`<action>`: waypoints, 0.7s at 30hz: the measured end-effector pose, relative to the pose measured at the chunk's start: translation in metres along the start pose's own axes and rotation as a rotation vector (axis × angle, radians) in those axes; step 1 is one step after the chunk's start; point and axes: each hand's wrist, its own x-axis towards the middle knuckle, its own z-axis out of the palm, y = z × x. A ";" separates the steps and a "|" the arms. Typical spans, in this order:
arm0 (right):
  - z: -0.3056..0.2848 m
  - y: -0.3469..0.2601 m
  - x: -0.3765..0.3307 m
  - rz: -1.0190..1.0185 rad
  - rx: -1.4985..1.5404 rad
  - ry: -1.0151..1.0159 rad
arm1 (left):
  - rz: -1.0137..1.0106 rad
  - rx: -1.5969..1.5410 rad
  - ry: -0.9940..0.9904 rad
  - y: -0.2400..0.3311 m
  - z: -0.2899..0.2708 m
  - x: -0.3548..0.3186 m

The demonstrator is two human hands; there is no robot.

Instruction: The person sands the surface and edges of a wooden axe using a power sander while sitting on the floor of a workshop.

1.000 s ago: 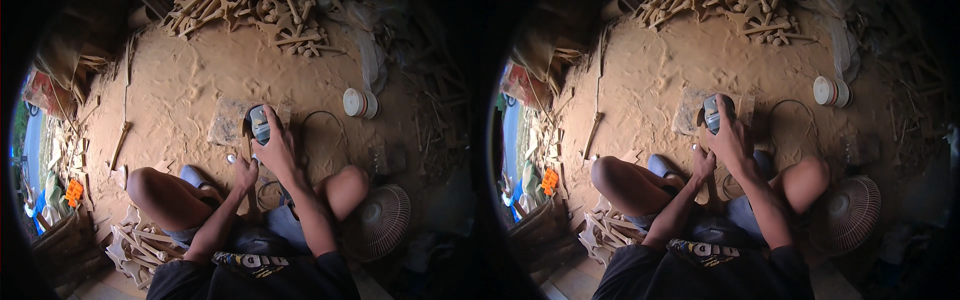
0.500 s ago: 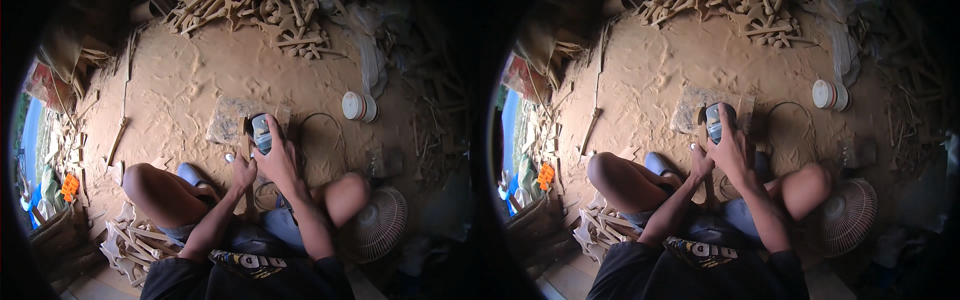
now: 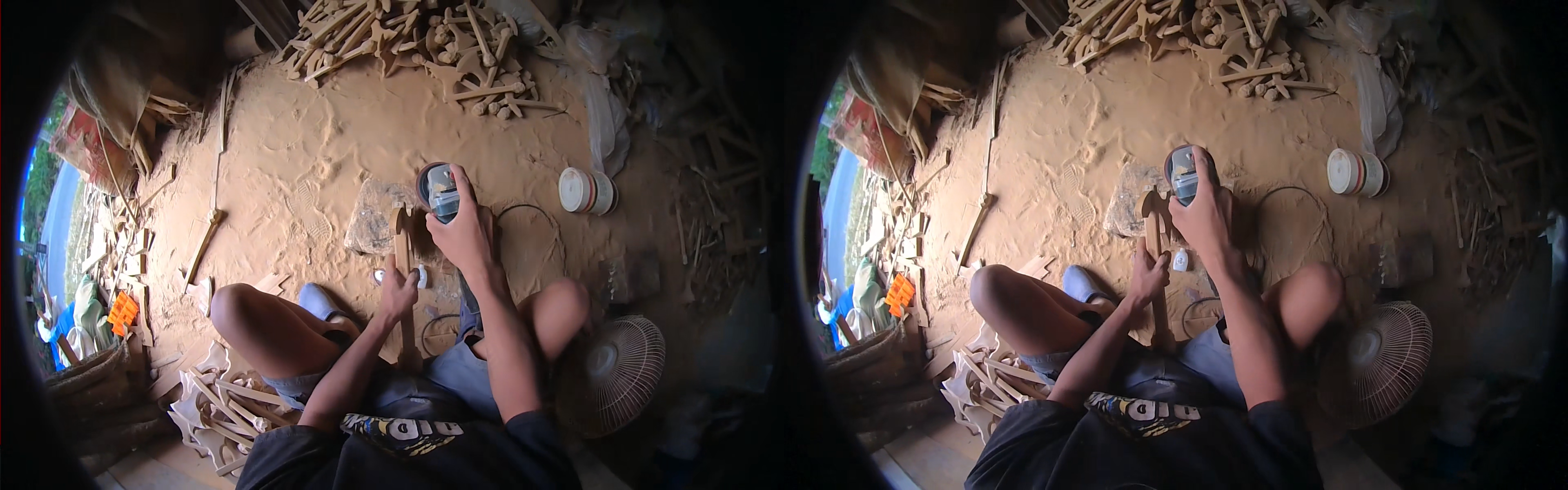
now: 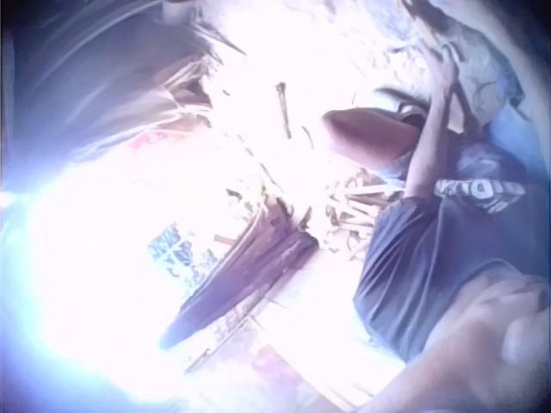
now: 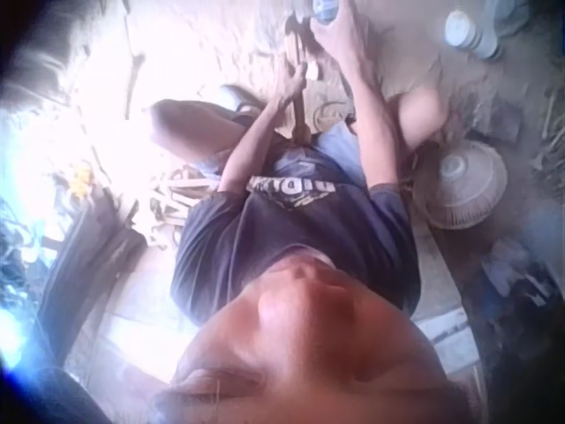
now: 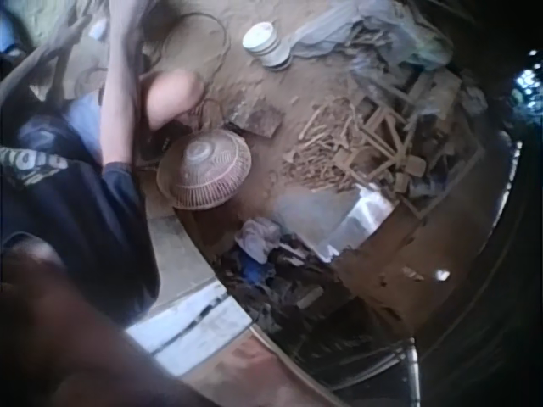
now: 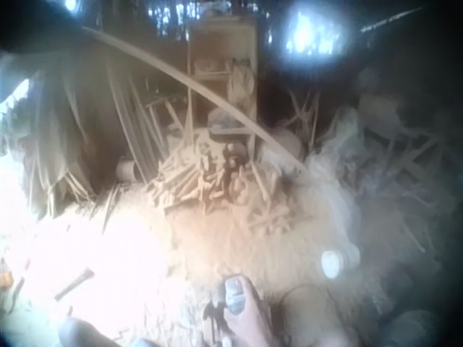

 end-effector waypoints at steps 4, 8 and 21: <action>-0.037 0.007 -0.007 0.093 0.140 0.099 | 0.049 -0.024 -0.035 0.028 -0.017 0.013; -0.071 0.023 -0.014 0.040 0.120 0.214 | 0.517 0.684 -0.118 0.092 -0.080 0.072; -0.111 0.038 -0.033 0.060 0.235 0.277 | 0.223 -0.929 -0.560 0.203 -0.081 0.025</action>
